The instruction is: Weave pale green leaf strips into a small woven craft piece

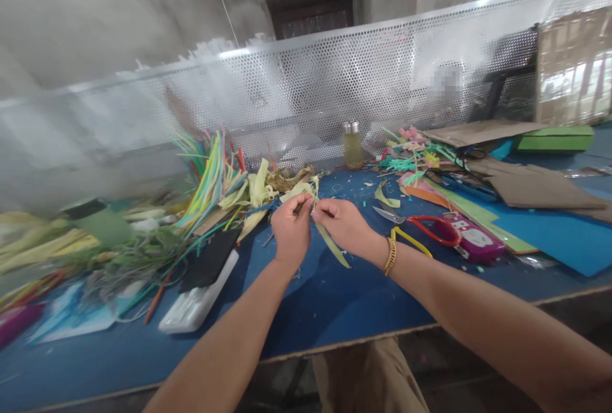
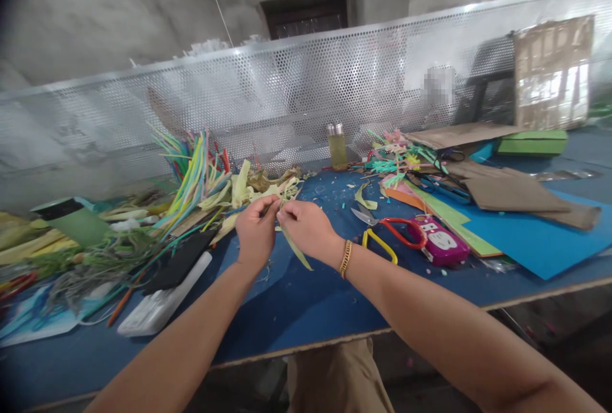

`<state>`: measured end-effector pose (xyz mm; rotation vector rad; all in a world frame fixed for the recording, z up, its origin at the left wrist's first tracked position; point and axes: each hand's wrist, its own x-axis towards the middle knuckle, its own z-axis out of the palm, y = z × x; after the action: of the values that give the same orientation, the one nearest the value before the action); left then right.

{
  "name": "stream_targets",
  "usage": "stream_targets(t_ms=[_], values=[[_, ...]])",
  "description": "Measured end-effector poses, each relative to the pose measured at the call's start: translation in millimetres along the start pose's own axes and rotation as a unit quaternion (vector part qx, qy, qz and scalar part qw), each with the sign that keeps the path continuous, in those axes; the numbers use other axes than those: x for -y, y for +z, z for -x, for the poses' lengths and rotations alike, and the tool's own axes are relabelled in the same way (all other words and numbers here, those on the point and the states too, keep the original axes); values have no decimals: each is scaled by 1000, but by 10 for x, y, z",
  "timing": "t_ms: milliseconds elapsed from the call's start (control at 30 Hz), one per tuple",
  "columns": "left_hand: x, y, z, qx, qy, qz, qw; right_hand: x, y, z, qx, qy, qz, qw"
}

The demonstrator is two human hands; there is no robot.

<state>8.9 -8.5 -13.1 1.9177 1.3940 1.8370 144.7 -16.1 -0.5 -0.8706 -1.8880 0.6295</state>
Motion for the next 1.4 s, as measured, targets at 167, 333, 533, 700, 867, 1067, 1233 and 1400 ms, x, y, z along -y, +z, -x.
stream_targets(t_ms=[167,333,533,700,867,1067,1233,1400], values=[[-4,17,7,-12,-45,54,997,-11,21,6,1,-31,24,999],[13,81,-22,23,-171,256,951,39,-86,1,8,-38,93,995],[-24,93,-60,104,-268,432,855,10,-406,-101,-114,33,113,986],[-33,71,-43,155,-287,450,831,-79,-408,-149,-72,38,56,995],[-24,61,-43,159,-282,460,827,-79,-328,-134,-38,28,-22,999],[6,42,-63,138,-247,408,868,-84,-300,-136,-30,27,-42,998],[57,24,-90,152,-196,318,915,-115,-272,-125,-49,26,-13,998],[22,29,-95,161,-218,343,899,-144,-308,-154,-26,51,-64,996]])
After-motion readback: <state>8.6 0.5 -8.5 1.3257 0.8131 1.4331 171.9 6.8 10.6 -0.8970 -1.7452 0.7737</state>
